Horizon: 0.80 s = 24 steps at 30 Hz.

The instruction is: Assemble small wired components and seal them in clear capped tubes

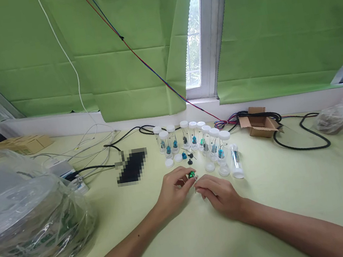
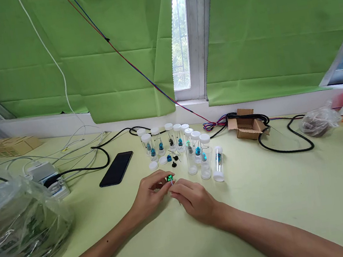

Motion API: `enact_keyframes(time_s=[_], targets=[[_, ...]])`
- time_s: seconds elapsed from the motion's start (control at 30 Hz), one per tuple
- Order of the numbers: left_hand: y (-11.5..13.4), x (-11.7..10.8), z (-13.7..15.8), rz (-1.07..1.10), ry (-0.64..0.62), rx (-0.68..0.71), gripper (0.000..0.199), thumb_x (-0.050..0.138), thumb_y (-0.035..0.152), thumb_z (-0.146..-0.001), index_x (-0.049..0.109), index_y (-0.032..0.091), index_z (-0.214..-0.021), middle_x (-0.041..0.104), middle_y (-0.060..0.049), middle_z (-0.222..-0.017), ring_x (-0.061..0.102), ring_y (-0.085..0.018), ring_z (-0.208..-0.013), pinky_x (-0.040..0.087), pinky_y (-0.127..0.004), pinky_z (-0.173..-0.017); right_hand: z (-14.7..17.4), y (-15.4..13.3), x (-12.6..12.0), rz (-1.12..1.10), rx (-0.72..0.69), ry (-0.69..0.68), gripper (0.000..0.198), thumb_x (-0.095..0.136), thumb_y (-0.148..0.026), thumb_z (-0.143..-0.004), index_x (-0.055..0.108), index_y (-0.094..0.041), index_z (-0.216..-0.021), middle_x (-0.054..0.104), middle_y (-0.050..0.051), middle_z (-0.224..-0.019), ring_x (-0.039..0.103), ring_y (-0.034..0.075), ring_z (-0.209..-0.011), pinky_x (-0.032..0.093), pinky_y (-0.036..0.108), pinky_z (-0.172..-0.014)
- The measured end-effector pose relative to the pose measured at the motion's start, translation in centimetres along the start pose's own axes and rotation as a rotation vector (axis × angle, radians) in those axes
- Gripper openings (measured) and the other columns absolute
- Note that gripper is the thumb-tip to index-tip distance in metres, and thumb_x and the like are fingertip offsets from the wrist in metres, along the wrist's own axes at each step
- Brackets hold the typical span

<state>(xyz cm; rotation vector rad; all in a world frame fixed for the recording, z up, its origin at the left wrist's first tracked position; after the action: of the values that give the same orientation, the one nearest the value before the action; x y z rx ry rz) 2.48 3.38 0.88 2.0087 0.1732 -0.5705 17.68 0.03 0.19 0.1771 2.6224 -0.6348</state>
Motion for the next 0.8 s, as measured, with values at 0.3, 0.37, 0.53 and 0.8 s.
enact_keyframes(time_s=[0.3,0.37,0.53,0.8], targets=[[-0.13,-0.13,0.05,-0.016,0.03,0.015,0.015,0.061,0.026,-0.087,0.071,0.017,-0.093,0.065,-0.004,-0.084,0.053,-0.011,-0.066,0.045,-0.021,-0.057,-0.33,-0.45,-0.67,0.028,-0.001,0.112,0.023,0.051,-0.014,-0.097,0.065,-0.02,-0.114,0.067,0.007,-0.088,0.065,0.016,-0.075,0.055,0.027,-0.065],[-0.25,-0.15,0.04,-0.016,0.037,0.014,0.015,0.061,0.027,-0.087,0.07,0.017,-0.094,0.065,-0.004,-0.083,0.053,-0.011,-0.065,0.045,-0.021,-0.056,-0.3,-0.42,-0.75,0.039,0.001,0.133,0.025,0.052,-0.014,-0.096,0.065,-0.02,-0.116,0.068,0.007,-0.089,0.065,0.016,-0.075,0.056,0.026,-0.065],[-0.2,-0.21,-0.04,-0.02,0.057,0.024,0.016,0.062,0.028,-0.087,0.07,0.017,-0.095,0.064,-0.003,-0.082,0.054,-0.011,-0.064,0.045,-0.021,-0.056,-0.29,-0.49,-0.92,0.076,0.012,0.163,0.028,0.052,-0.013,-0.096,0.066,-0.02,-0.119,0.068,0.006,-0.086,0.066,0.015,-0.073,0.055,0.025,-0.062],[0.12,-0.24,-0.02,-0.022,0.071,0.027,0.014,0.063,0.028,-0.088,0.071,0.017,-0.092,0.064,-0.003,-0.08,0.053,-0.011,-0.063,0.044,-0.02,-0.054,-0.23,-0.5,-1.03,0.136,0.029,0.183,0.026,0.053,-0.014,-0.097,0.067,-0.02,-0.118,0.069,0.006,-0.085,0.065,0.014,-0.069,0.055,0.025,-0.061]])
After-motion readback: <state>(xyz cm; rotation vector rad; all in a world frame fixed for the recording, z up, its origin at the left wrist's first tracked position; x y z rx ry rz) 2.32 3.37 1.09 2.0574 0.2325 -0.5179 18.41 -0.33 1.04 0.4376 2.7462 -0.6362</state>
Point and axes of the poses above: each hand's wrist, its own z-axis away from the middle knuckle, its own x-axis out of the palm, y = z × x, the point moved 4 cm from there along -z, towards the middle knuckle
